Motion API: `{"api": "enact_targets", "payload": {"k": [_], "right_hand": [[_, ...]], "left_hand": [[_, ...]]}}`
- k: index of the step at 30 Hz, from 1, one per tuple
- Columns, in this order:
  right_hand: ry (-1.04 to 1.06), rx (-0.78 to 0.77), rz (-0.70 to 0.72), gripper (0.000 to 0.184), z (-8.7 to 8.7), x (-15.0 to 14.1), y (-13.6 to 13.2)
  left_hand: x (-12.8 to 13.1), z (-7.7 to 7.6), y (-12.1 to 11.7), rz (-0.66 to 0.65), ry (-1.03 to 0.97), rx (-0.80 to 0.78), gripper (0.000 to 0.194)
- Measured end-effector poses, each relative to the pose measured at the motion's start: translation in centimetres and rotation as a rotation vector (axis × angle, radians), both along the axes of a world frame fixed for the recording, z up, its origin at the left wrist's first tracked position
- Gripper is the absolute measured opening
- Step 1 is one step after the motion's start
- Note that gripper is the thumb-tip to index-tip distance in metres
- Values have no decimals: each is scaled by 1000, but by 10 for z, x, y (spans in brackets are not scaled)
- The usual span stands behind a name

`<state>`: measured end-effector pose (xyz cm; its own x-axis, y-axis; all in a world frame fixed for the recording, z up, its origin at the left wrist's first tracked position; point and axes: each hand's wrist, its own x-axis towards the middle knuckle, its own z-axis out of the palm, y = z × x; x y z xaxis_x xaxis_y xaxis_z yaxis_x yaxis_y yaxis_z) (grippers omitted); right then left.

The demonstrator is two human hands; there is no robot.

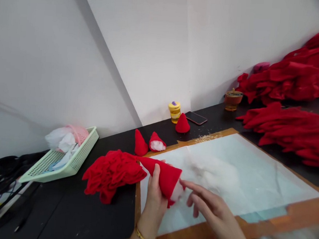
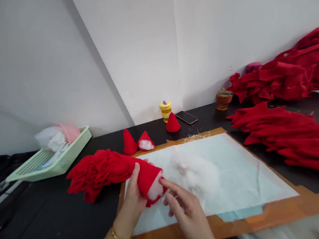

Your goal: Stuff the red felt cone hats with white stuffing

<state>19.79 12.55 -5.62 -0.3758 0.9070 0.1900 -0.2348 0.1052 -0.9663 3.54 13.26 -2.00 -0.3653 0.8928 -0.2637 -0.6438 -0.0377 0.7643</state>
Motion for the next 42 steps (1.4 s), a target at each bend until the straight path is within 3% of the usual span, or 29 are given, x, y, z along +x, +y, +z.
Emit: {"api": "enact_targets", "payload": {"k": [2,4,6,8,13,18,22,25,27,29,32,36,38,42], "right_hand": [[-267,377,-196,34,-10,5,1],[-442,683,-240,39,-15,1,2],[-559,865,-184,38,-16,-11,2],[-601,933,-149,37,-14,-21,1],[-507,744,-77,41,-7,-13,-2],[-520,761,-144,36,-13,-5,-5],[-428,566,-106,29,-13,-18,0],[-293,356,-21,46,-10,-20,5],[-223,220,57,45,-9,-15,6],[-155,162,104,31,-9,-9,5],[-159,321,-25,40,-10,-1,5],[-326,668,-386,60,-5,2,11],[-396,757,-401,67,-2,0,17],[-410,678,-369,49,0,-10,28]], "left_hand": [[-4,3,3,22,-52,-40,65],[-2,2,3,-12,-81,-74,73],[5,-1,0,-50,-44,-73,84],[13,-4,-5,-71,36,-71,88],[16,-4,-10,-72,145,-73,78],[14,-1,-9,-20,163,-123,71],[21,-1,-15,-60,354,-81,69],[21,-1,-22,-183,421,-6,61],[19,0,-21,-245,361,37,61],[17,1,-17,-178,186,34,61],[14,3,-7,-30,-88,-47,52],[14,6,-4,-28,-197,-106,49],[18,6,-8,-36,-161,-118,51],[31,6,-18,-97,-7,-77,62]]}}
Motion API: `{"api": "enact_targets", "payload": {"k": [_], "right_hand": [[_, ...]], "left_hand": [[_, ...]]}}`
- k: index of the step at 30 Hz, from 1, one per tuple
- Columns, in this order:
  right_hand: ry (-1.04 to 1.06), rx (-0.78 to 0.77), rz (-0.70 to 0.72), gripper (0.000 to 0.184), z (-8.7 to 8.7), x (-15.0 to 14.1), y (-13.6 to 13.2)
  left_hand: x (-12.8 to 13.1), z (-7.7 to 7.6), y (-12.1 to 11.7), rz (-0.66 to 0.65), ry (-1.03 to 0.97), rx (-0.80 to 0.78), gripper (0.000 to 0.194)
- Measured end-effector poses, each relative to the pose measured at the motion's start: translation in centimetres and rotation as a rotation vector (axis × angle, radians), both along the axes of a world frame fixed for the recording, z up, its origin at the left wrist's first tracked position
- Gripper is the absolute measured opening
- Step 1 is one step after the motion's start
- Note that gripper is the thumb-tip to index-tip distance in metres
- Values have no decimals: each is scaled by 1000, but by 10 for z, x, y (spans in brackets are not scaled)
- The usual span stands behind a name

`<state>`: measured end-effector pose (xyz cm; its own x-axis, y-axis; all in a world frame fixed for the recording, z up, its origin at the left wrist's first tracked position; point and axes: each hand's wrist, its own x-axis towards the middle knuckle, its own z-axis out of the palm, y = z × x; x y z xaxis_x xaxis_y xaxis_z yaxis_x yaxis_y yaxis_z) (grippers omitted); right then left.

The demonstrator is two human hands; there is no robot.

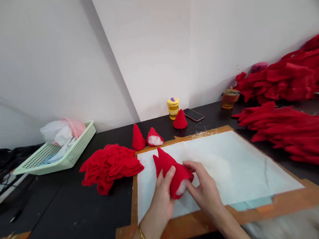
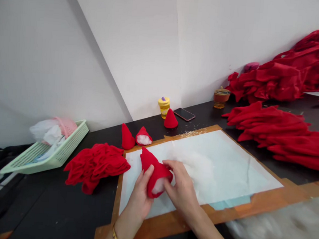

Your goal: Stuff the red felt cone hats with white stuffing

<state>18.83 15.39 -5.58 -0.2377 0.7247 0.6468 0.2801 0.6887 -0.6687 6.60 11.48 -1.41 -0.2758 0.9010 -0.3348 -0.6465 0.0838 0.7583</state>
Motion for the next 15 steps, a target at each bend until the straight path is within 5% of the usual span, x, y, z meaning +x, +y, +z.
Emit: {"api": "enact_targets", "payload": {"k": [6,11,15], "right_hand": [[-6,-163,-56,36,-5,-5,2],[61,120,-117,29,6,16,-13],[-81,251,11,39,17,6,-27]], "left_hand": [[11,-4,-1,-33,119,50,68],[-11,1,14,119,-183,-123,47],[-17,8,18,92,-338,-60,31]]}}
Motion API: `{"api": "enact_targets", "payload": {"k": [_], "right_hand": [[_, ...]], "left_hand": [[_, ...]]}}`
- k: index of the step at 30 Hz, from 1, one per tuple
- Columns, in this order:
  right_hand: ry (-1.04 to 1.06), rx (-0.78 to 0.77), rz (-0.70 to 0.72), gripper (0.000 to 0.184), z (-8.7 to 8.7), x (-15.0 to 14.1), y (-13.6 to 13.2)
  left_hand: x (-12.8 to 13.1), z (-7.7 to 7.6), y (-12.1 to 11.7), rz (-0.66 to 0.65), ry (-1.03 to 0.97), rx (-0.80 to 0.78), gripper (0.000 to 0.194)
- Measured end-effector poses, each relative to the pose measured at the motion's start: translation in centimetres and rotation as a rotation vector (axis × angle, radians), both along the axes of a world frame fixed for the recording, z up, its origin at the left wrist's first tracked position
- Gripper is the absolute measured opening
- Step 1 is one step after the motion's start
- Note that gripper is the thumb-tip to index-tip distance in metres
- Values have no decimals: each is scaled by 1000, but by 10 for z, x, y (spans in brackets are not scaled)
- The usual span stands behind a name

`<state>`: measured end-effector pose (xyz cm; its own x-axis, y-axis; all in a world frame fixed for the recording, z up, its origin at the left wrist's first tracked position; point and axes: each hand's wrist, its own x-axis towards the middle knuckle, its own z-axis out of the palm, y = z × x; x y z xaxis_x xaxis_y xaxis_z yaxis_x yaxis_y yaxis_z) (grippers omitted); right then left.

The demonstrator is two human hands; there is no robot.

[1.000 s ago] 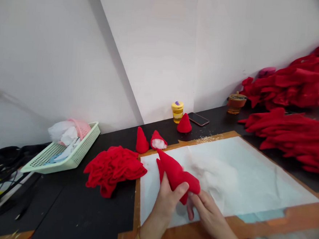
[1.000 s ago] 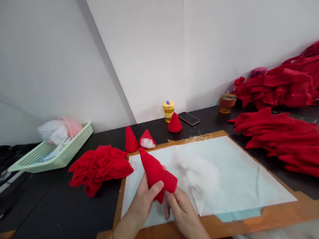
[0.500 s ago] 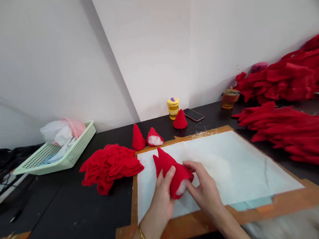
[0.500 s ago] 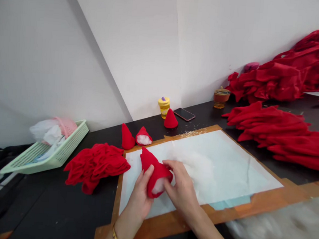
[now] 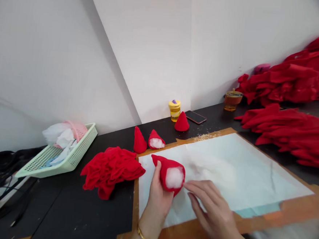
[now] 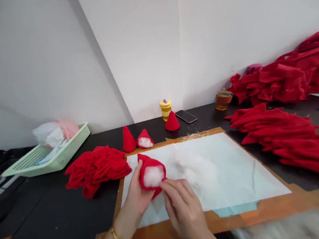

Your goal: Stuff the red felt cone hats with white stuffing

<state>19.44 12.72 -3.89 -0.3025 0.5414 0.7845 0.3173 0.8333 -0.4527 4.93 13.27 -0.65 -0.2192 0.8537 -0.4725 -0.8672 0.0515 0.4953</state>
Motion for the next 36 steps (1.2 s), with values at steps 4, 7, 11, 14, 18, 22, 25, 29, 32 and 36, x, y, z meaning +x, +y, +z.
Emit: {"api": "enact_targets", "payload": {"k": [4,7,11,14,18,22,25,29,32,36], "right_hand": [[-129,-20,125,39,4,-5,-2],[-109,-82,21,33,2,29,5],[-285,-125,-192,24,-12,76,25],[-429,-253,-106,46,-28,74,43],[-379,-458,-68,34,-26,60,61],[-136,-714,11,31,-2,70,65],[238,-992,164,42,7,74,62],[525,-1071,232,40,8,73,65],[611,-986,73,38,13,87,81],[875,-765,-114,42,30,126,101]], "left_hand": [[1,6,-3,-2,-11,-85,22],[-6,11,-2,123,86,-135,16],[-6,14,-1,145,119,-159,21],[4,13,-1,112,88,-156,26],[13,13,3,42,77,-87,34],[19,14,11,-309,79,102,45],[35,12,18,-493,94,193,48],[64,5,28,-529,146,190,38],[77,1,35,-552,215,206,36],[81,-3,46,-511,277,124,39]]}}
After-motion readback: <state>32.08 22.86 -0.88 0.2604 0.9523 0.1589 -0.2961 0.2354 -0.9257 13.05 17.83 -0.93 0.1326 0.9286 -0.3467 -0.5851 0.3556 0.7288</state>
